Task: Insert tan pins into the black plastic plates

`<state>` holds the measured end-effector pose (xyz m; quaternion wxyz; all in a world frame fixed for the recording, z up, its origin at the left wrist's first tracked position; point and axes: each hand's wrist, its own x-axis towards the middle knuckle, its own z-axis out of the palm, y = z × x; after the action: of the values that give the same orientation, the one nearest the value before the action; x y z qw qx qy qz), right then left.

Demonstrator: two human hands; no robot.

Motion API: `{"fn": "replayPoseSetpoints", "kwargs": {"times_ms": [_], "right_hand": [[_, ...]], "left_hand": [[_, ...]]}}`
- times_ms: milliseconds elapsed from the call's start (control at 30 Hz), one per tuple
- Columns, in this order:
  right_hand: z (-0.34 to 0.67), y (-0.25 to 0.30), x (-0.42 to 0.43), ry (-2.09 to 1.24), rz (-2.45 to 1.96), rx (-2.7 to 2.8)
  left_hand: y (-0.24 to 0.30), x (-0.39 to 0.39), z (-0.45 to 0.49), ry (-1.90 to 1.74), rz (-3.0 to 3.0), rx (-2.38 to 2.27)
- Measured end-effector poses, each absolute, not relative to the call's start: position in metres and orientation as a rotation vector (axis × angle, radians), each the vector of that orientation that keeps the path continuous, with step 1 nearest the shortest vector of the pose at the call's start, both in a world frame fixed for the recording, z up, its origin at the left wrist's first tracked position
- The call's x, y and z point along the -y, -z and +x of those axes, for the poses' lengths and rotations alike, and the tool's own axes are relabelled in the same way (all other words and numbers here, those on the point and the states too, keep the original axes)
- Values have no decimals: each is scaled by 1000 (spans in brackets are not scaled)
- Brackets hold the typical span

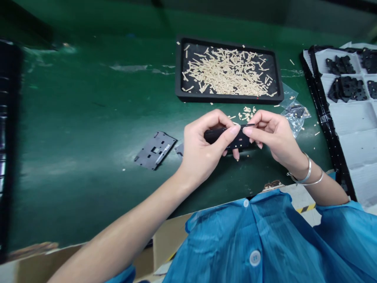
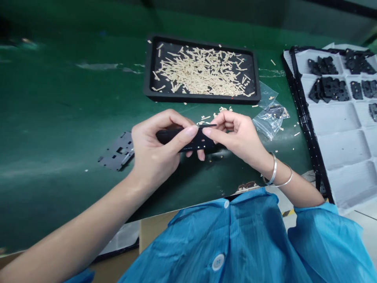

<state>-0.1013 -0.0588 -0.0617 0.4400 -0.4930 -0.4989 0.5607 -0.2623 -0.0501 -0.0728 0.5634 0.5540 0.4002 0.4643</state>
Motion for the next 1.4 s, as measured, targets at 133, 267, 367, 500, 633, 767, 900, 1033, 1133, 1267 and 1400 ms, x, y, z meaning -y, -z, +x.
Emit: {"fn": "replayPoseSetpoints", "kwargs": {"times_ms": [133,267,367,500,633,767,900,1033,1133,1267,1400], "right_hand": [[-100,62,64,-1175,-1252,1338],[-100,66,67,-343,-1175,1676],[-101,71,66,80,-997,1910],[-102,71,65,146,-1018,1946],[-102,68,67,113,-1021,1904],[-103,68,69,77,-1016,1893],[-104,67,69,-13,-1052,1864],[-105,66,69,-67,-1076,1823],[-105,66,70,-81,-1097,1812],[-106,66,70,-90,-1122,1805],[-107,65,70,-130,-1156,1781]], "left_hand": [[74,46,-262,-1080,1233,-930],[75,39,-260,-1021,934,-858],[76,38,-260,-962,814,-803],[76,40,-260,-1021,803,-777],[75,42,-260,-1080,830,-760],[74,43,-258,-1093,852,-759],[73,44,-258,-1108,854,-767],[71,45,-258,-1111,848,-784],[70,46,-258,-1124,836,-799],[70,46,-257,-1132,827,-805],[70,46,-257,-1133,828,-813]]}}
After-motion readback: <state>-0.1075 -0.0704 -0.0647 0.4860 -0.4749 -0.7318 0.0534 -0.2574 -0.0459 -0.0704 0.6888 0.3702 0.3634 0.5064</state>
